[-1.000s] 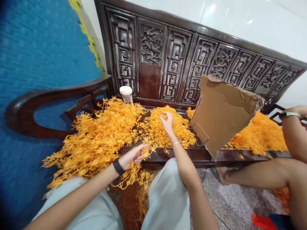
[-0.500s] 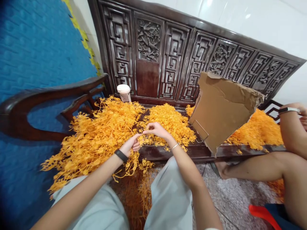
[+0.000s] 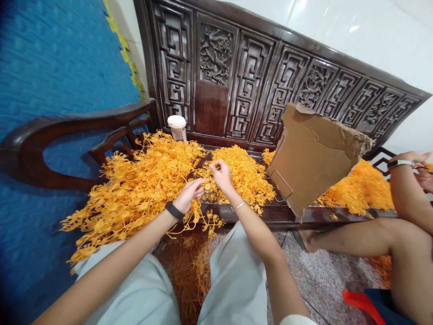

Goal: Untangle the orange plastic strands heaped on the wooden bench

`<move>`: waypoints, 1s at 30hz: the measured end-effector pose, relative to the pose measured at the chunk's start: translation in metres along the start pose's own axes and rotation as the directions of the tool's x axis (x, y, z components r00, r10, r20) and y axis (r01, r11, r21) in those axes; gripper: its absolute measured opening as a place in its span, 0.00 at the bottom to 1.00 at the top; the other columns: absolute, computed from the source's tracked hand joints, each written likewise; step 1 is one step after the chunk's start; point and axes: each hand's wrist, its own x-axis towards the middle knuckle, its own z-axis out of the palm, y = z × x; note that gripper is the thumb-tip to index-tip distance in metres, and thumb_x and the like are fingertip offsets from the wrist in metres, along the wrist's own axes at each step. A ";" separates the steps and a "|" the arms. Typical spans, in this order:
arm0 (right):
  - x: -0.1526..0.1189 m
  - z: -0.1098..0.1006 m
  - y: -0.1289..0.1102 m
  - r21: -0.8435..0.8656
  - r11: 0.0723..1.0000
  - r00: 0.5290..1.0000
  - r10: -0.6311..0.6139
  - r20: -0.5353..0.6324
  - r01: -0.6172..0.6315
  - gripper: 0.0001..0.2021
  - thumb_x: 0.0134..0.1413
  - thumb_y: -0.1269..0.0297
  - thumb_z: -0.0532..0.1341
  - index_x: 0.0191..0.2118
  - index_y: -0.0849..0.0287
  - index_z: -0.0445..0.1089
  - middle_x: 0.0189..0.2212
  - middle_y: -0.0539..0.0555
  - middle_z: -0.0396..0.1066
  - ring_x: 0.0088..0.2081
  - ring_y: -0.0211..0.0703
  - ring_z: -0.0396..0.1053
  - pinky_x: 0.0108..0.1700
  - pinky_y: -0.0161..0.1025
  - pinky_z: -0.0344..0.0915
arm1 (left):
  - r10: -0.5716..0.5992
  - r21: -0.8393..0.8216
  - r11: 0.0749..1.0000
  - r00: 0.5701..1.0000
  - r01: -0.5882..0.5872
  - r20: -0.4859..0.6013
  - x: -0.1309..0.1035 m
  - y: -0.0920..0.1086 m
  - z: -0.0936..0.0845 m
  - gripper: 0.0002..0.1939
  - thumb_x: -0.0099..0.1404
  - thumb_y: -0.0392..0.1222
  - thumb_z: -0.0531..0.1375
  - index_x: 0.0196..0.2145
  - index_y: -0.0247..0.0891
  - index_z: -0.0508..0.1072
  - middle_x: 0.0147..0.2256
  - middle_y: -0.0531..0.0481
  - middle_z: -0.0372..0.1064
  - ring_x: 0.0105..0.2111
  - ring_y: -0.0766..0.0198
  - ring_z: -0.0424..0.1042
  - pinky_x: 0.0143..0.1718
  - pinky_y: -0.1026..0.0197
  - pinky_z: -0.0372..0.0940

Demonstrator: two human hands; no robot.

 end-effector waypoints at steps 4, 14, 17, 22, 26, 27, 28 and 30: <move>0.028 -0.030 0.006 -0.027 0.999 0.943 -0.041 -0.330 0.034 0.07 0.47 0.63 0.54 0.24 0.60 0.58 0.21 0.47 0.60 0.25 0.34 0.59 0.31 0.33 0.57 | -0.181 0.052 0.983 0.982 0.178 0.057 -0.010 -0.008 -0.001 0.21 0.58 0.47 0.49 0.13 0.39 0.46 0.07 0.62 0.37 0.08 0.77 0.38 0.13 0.69 0.36; 0.036 -0.062 0.040 -0.162 0.984 0.974 -0.105 -0.201 0.072 0.11 0.45 0.58 0.58 0.31 0.60 0.60 0.28 0.52 0.64 0.29 0.37 0.61 0.33 0.34 0.59 | -0.341 0.163 0.932 0.936 0.325 0.085 -0.023 -0.037 -0.018 0.18 0.56 0.47 0.53 0.14 0.36 0.56 0.06 0.61 0.45 0.08 0.78 0.42 0.12 0.70 0.35; 0.033 -0.050 0.040 -0.188 0.976 0.991 -0.119 -0.057 0.106 0.11 0.46 0.57 0.57 0.32 0.59 0.61 0.29 0.53 0.65 0.30 0.38 0.62 0.35 0.36 0.59 | -0.320 0.069 0.947 0.944 0.315 0.081 -0.020 -0.019 -0.026 0.16 0.58 0.47 0.50 0.17 0.36 0.58 0.07 0.61 0.44 0.08 0.77 0.43 0.11 0.71 0.39; 0.034 -0.051 0.038 -0.314 0.923 0.972 -0.237 -0.007 0.223 0.11 0.51 0.60 0.53 0.38 0.60 0.62 0.35 0.56 0.66 0.37 0.41 0.63 0.42 0.39 0.59 | -0.139 -0.029 0.989 0.987 0.142 0.083 -0.023 0.006 -0.035 0.13 0.59 0.46 0.52 0.22 0.36 0.62 0.08 0.61 0.46 0.09 0.76 0.47 0.12 0.71 0.45; 0.033 -0.059 0.038 -0.465 0.853 0.949 -0.305 -0.078 0.236 0.11 0.49 0.63 0.54 0.40 0.61 0.63 0.43 0.60 0.63 0.48 0.47 0.58 0.50 0.46 0.53 | -0.043 0.054 0.998 0.995 0.039 0.086 -0.029 0.015 -0.037 0.10 0.56 0.45 0.55 0.24 0.36 0.63 0.13 0.59 0.56 0.10 0.74 0.54 0.14 0.68 0.51; 0.032 -0.059 0.037 -0.470 0.854 0.950 -0.298 -0.090 0.223 0.13 0.48 0.63 0.55 0.40 0.61 0.63 0.45 0.60 0.62 0.49 0.48 0.57 0.52 0.47 0.52 | -0.017 0.071 0.997 0.997 0.012 0.070 -0.030 0.016 -0.037 0.09 0.55 0.45 0.56 0.27 0.35 0.64 0.15 0.58 0.59 0.11 0.73 0.56 0.14 0.68 0.51; 0.030 -0.058 0.034 -0.445 0.872 0.957 -0.275 -0.095 0.206 0.14 0.47 0.62 0.56 0.41 0.61 0.63 0.45 0.60 0.61 0.49 0.49 0.57 0.51 0.48 0.53 | 0.006 0.086 0.996 0.999 -0.010 0.052 -0.030 0.017 -0.037 0.09 0.55 0.45 0.56 0.30 0.35 0.65 0.17 0.56 0.62 0.12 0.73 0.58 0.14 0.68 0.51; 0.022 -0.052 0.026 -0.302 0.941 0.983 -0.176 -0.043 0.155 0.14 0.48 0.59 0.57 0.39 0.62 0.64 0.42 0.60 0.64 0.46 0.47 0.61 0.47 0.46 0.57 | 0.017 0.107 0.994 0.999 -0.021 0.038 -0.030 0.018 -0.037 0.12 0.55 0.45 0.56 0.34 0.34 0.67 0.19 0.54 0.66 0.13 0.72 0.60 0.14 0.68 0.51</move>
